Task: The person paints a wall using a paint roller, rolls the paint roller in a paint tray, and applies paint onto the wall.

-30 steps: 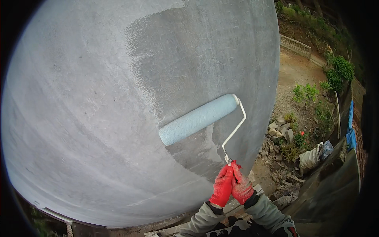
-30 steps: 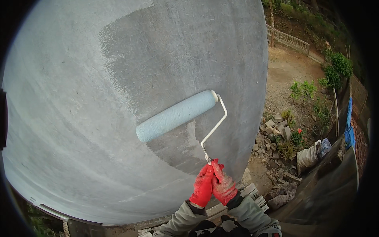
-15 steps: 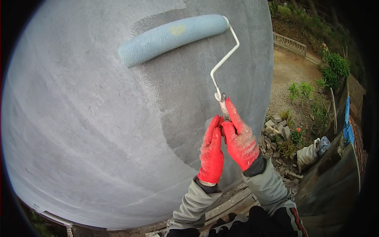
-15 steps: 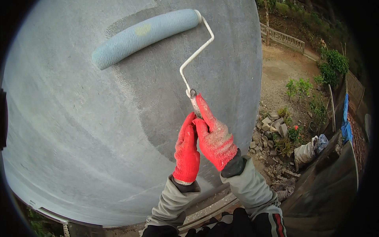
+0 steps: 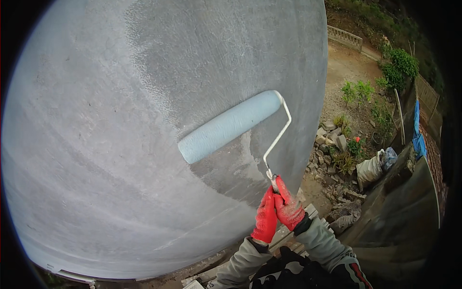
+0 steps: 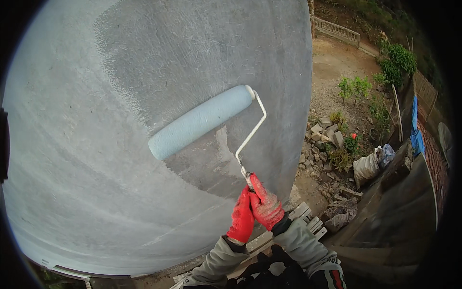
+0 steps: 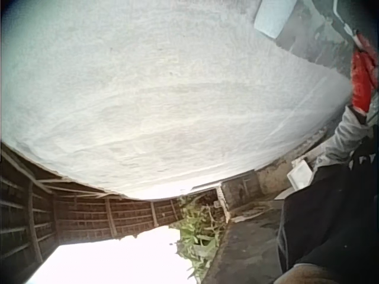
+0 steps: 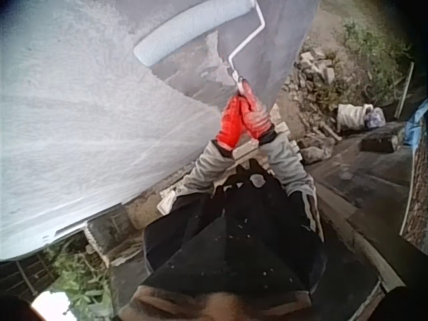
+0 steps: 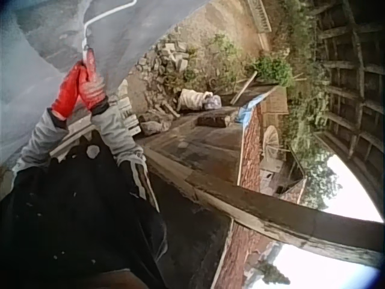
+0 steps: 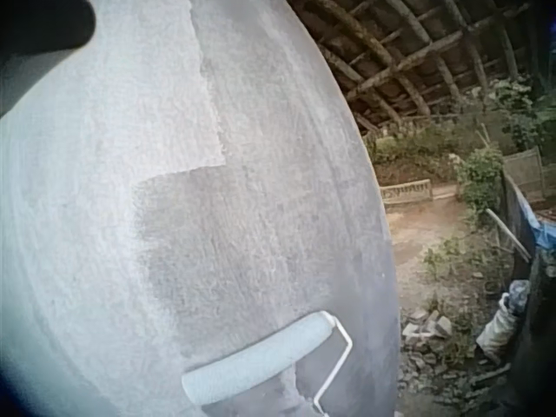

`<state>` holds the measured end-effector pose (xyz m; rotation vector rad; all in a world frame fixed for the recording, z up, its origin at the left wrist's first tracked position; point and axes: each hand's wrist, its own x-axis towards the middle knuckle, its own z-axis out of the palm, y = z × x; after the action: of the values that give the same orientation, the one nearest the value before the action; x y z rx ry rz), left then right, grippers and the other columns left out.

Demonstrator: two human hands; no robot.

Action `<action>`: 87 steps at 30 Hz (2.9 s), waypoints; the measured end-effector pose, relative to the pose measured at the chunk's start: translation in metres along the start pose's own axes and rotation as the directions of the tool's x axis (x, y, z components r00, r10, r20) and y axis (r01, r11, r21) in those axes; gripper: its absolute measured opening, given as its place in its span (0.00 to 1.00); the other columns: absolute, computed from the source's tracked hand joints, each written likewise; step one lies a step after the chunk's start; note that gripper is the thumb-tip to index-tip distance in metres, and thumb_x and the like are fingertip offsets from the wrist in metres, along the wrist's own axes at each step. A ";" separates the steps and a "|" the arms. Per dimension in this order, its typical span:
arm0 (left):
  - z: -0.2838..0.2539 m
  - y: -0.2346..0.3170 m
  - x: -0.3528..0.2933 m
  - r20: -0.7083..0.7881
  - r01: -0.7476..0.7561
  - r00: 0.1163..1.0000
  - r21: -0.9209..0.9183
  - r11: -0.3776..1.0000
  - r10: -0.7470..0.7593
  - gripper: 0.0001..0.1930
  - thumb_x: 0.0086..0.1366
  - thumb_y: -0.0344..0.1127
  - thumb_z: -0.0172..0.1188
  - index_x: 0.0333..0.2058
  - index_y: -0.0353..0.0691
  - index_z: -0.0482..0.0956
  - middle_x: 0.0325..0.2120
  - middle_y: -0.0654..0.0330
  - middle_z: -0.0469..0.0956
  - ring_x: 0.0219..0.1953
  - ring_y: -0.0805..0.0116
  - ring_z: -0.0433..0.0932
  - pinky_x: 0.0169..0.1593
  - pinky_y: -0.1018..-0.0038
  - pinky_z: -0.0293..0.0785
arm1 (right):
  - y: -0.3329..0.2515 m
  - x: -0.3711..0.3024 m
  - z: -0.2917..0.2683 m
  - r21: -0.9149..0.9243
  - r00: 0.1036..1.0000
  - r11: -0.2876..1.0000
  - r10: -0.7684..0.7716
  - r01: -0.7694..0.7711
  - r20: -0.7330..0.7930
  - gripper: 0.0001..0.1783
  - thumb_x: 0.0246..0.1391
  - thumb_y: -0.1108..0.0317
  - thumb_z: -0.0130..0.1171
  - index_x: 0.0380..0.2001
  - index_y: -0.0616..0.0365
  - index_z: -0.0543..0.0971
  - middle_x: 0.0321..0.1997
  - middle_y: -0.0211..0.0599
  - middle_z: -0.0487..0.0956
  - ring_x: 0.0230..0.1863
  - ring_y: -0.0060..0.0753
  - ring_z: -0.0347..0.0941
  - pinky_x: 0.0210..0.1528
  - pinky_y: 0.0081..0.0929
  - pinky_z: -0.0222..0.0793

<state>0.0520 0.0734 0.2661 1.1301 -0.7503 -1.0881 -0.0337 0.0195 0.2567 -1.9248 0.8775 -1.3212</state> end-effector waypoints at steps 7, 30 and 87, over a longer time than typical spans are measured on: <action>-0.025 -0.083 -0.015 -0.010 0.274 0.962 0.047 0.960 -0.274 0.23 0.77 0.45 0.40 0.59 0.34 0.68 0.52 0.56 0.75 0.54 0.67 0.72 0.59 0.72 0.66 | 0.042 -0.083 0.002 -0.086 0.933 0.949 0.314 -0.304 0.176 0.29 0.60 0.75 0.50 0.65 0.54 0.65 0.57 0.57 0.74 0.57 0.54 0.73 0.55 0.37 0.71; -0.025 -0.083 -0.014 -0.124 0.332 0.931 -0.109 0.937 -0.344 0.22 0.75 0.45 0.46 0.56 0.33 0.72 0.46 0.58 0.79 0.45 0.71 0.76 0.50 0.75 0.72 | 0.049 -0.089 0.019 -0.071 0.866 0.890 0.454 -0.450 0.212 0.32 0.60 0.76 0.48 0.68 0.54 0.61 0.63 0.53 0.71 0.65 0.48 0.67 0.63 0.34 0.63; 0.025 -0.039 0.002 -0.296 -0.198 0.906 0.337 0.920 0.303 0.21 0.69 0.40 0.55 0.57 0.40 0.69 0.47 0.58 0.74 0.48 0.66 0.74 0.52 0.68 0.70 | -0.050 0.060 -0.005 -0.145 0.981 0.976 0.175 -0.161 0.087 0.39 0.58 0.63 0.57 0.70 0.30 0.55 0.33 0.37 0.79 0.31 0.50 0.75 0.34 0.42 0.70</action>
<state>0.0183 0.0616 0.2361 1.3924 -0.7729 -0.5436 -0.0133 -0.0005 0.3291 -1.9541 1.0804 -1.0818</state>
